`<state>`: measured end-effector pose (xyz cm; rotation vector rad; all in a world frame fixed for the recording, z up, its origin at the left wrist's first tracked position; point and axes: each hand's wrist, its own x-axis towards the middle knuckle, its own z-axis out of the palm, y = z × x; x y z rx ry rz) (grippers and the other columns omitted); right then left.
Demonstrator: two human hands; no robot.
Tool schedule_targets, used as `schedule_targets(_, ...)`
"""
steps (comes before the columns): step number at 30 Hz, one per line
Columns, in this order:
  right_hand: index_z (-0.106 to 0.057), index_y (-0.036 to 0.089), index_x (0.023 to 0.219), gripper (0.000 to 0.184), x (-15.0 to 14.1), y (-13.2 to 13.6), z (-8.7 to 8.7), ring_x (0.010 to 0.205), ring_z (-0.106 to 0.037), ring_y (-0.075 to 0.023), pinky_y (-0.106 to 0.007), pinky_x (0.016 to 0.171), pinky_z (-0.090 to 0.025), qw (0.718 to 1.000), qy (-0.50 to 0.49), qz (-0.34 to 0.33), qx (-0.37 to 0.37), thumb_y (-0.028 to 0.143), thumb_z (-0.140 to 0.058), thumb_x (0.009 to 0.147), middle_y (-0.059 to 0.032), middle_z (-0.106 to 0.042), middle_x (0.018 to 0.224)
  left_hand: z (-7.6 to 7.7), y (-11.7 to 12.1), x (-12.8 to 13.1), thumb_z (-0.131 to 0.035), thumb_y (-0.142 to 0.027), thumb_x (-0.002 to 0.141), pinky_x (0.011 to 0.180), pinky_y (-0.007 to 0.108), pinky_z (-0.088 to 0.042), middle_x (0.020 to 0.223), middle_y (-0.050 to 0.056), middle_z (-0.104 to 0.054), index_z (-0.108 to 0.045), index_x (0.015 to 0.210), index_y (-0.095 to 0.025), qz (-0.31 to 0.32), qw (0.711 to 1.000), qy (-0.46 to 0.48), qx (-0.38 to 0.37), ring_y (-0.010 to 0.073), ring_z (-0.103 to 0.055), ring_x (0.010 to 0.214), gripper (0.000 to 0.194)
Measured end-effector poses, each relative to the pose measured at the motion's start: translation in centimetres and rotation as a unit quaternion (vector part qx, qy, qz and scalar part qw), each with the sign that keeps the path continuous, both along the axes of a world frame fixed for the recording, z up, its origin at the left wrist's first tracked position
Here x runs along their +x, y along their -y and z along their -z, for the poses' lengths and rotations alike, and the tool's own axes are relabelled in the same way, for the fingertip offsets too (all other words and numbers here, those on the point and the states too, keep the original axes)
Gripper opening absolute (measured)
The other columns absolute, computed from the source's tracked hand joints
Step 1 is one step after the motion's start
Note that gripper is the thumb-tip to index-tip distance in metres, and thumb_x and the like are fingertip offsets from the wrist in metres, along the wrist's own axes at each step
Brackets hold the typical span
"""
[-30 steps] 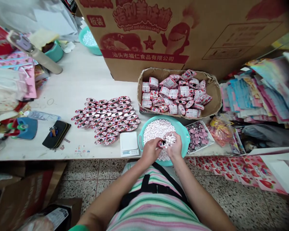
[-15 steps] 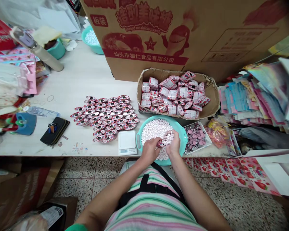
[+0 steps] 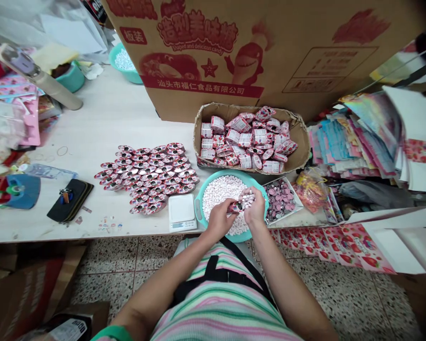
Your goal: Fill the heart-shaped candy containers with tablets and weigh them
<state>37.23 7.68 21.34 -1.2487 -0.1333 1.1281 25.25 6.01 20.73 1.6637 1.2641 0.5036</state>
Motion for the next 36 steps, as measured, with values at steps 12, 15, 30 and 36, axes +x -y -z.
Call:
schedule_targets(12, -0.052, 0.019, 0.059, 0.021, -0.4, -0.5, -0.9, 0.046, -0.047, -0.0091, -0.023, 0.044, -0.034, 0.998, 0.025, -0.053, 0.028, 0.035, -0.053, 0.072, 0.0029, -0.053, 0.057, 0.3, -0.3, 0.0, -0.064, -0.02, 0.073, 0.077, 0.025, -0.047, 0.093, -0.004, -0.067, -0.055, 0.106, -0.026, -0.05, 0.997, 0.037, -0.036, 0.0142, -0.063, 0.084, 0.035)
schedule_targets(15, -0.052, 0.019, 0.06, 0.023, -0.5, -0.6, -1.1, 0.045, -0.046, -0.0088, -0.023, 0.044, -0.034, 0.996, 0.037, -0.08, 0.022, 0.037, -0.054, 0.073, 0.0031, -0.052, 0.056, 0.3, -0.5, -0.1, -0.065, -0.02, 0.072, 0.078, 0.026, -0.047, 0.095, -0.004, -0.067, -0.055, 0.106, -0.026, -0.045, 0.998, 0.029, -0.026, 0.0152, -0.063, 0.086, 0.036)
schedule_targets(30, -0.052, 0.019, 0.053, 0.034, -1.1, -0.6, -0.7, 0.057, -0.053, -0.0125, -0.028, 0.06, -0.042, 0.994, 0.086, -0.049, 0.052, 0.044, -0.048, 0.077, 0.001, -0.053, 0.056, 0.2, -0.7, -0.3, -0.064, -0.019, 0.072, 0.081, 0.027, -0.047, 0.101, -0.003, -0.066, -0.055, 0.108, -0.027, -0.052, 0.997, 0.042, -0.034, 0.0157, -0.062, 0.089, 0.037)
schedule_targets(36, -0.052, 0.019, 0.046, 0.039, -1.5, -0.3, -1.2, 0.056, -0.053, -0.0126, -0.028, 0.059, -0.041, 0.99, 0.1, -0.063, 0.076, 0.04, -0.048, 0.079, -0.0009, -0.055, 0.055, 0.0, -0.6, -0.4, -0.065, -0.019, 0.072, 0.079, 0.026, -0.047, 0.097, -0.002, -0.066, -0.056, 0.107, -0.025, -0.063, 0.996, 0.049, -0.029, 0.0158, -0.063, 0.088, 0.037)
